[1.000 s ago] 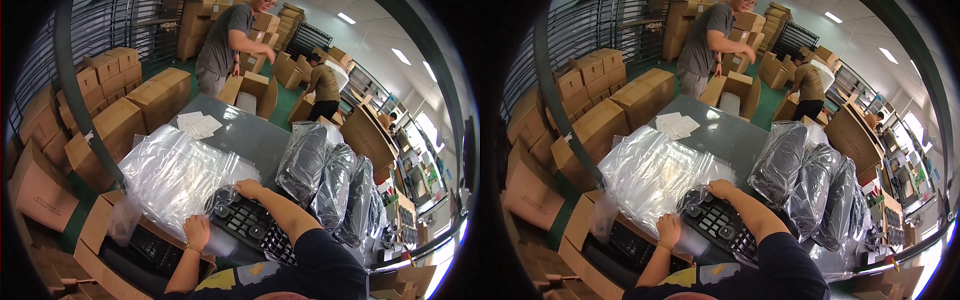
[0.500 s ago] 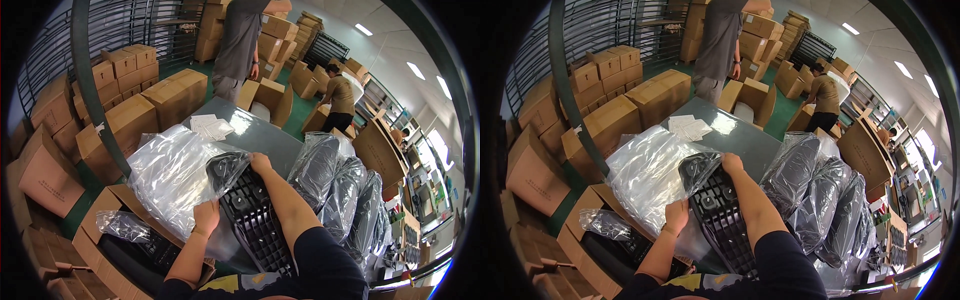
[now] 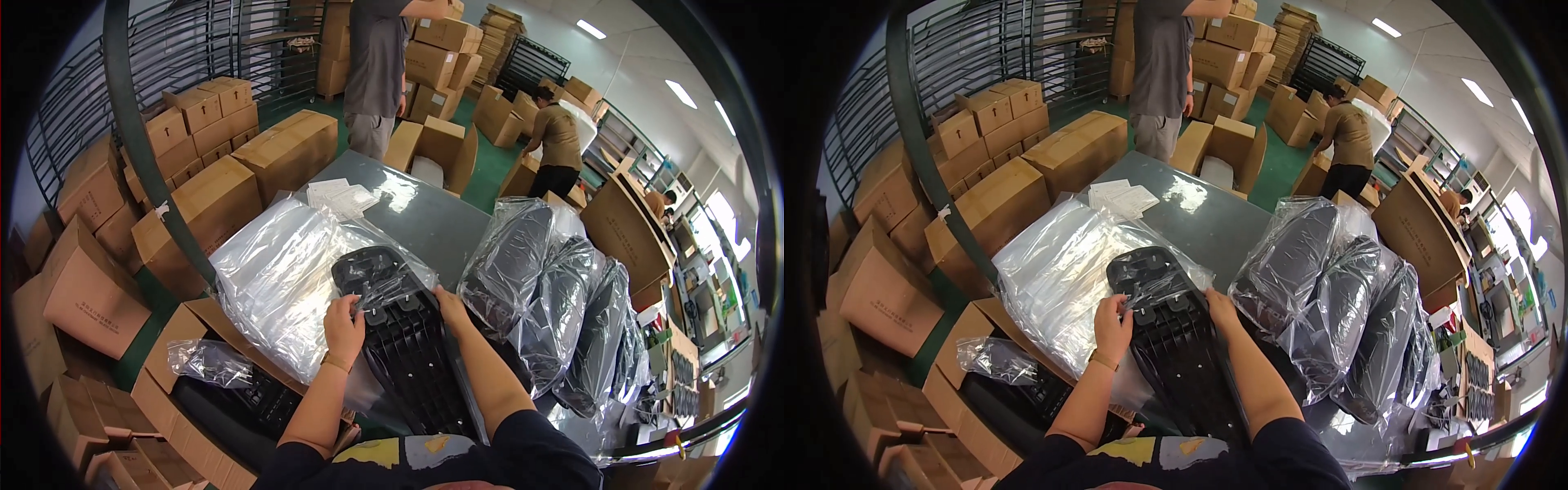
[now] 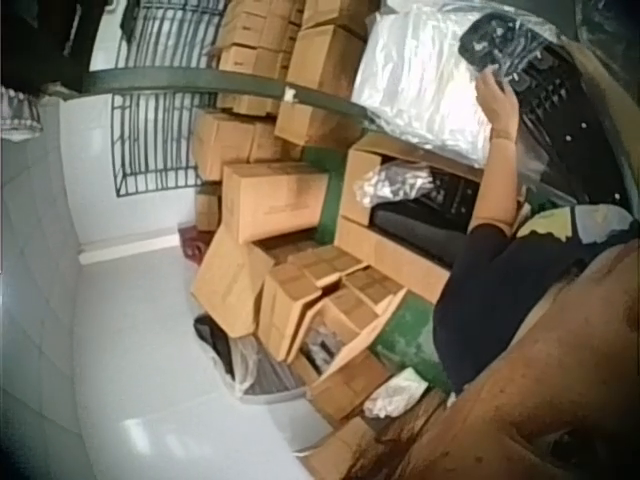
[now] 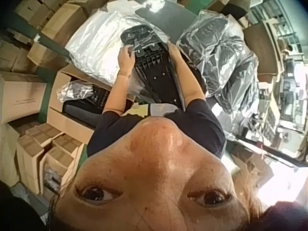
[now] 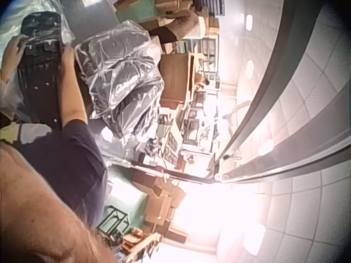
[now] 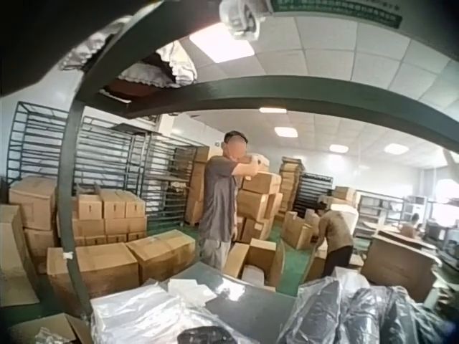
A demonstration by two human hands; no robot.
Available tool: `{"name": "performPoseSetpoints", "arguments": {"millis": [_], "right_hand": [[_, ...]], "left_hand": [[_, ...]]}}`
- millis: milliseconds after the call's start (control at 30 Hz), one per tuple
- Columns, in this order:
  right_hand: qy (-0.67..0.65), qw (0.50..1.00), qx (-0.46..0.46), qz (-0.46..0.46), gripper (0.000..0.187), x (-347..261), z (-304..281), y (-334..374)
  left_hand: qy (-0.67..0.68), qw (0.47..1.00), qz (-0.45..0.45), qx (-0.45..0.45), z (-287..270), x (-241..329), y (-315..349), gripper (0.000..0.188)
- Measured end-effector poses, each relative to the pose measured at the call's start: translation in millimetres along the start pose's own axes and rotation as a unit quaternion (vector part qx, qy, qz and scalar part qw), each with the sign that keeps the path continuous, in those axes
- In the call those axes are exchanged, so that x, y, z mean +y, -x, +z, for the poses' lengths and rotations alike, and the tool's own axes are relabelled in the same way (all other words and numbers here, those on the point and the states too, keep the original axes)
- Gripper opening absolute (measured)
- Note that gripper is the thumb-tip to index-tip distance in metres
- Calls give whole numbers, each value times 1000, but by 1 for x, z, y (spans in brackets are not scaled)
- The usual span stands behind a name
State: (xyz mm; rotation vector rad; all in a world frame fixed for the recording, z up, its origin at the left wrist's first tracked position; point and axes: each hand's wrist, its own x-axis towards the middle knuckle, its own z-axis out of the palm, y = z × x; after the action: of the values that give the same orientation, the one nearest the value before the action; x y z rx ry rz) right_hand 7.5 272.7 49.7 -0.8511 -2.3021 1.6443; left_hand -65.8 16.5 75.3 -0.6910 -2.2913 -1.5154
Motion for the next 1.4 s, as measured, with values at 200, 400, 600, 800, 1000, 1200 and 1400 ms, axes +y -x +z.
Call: {"name": "performPoseSetpoints", "arguments": {"millis": [200,400,600,800,1000,1200,1400], "right_hand": [[-53,996,-41,63,40,32,-37,119],[-39,975,-51,211,39,85,-92,265],[-181,894,-73,403,49,66,-84,341],[-375,839,-93,383,42,75,-56,347],[-206,953,-31,222,34,124,-42,358],[-284,915,7,288,30,46,-54,371],[-161,957,-7,241,30,62,-65,369]], "left_hand": [[-40,997,0,-58,-10,15,1,24],[-74,992,49,-92,-8,18,12,24],[-170,967,141,-128,-9,37,10,15],[-155,969,157,-111,25,54,1,9],[-153,968,137,-145,41,50,-25,18],[-46,975,204,-76,29,72,-20,14],[-49,966,218,-131,26,114,-36,14]]}}
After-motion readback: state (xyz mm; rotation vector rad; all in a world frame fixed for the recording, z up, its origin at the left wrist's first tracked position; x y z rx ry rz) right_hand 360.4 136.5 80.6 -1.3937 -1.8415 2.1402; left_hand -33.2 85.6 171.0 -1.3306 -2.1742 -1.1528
